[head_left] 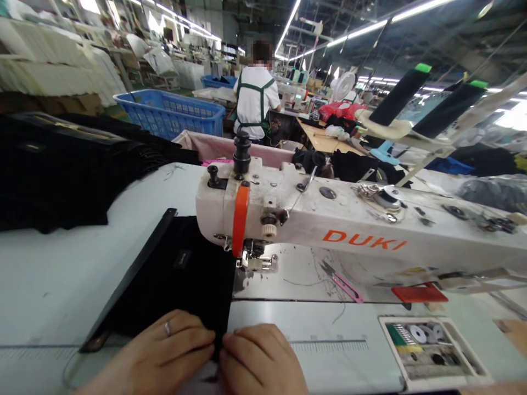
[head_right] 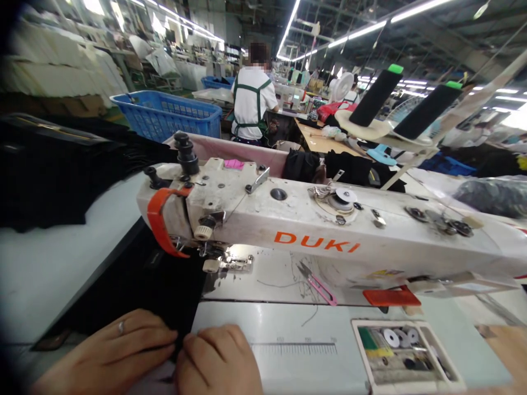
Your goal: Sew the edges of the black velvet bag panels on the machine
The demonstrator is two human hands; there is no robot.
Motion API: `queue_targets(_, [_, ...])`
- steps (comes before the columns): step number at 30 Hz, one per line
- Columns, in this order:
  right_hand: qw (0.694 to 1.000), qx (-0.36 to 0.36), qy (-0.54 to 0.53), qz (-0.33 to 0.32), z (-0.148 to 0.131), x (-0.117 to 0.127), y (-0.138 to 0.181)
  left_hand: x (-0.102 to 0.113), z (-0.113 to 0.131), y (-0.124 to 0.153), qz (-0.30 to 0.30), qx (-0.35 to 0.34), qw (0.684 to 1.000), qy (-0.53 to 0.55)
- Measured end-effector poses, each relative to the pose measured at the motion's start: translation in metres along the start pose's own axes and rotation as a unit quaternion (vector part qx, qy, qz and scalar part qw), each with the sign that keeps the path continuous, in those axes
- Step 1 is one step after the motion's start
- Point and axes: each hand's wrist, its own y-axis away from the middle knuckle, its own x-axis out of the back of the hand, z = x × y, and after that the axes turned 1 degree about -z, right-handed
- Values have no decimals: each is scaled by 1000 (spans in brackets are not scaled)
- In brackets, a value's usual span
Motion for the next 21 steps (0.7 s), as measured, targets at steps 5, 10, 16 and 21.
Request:
queue_targets(5, [1000, 20, 8, 0, 10, 9, -24, 5, -12, -24, -10, -33, 999, -5])
queue_targets(10, [998, -14, 8, -63, 18, 13, -34, 23, -22, -47, -3, -45, 999, 2])
queue_targets(16, [985, -40, 44, -164, 29, 16, -51, 19, -43, -63, 1, -50, 999, 1])
queue_targets(21, [976, -31, 66, -207, 44, 15, -64, 17, -58, -75, 12, -40, 999, -11])
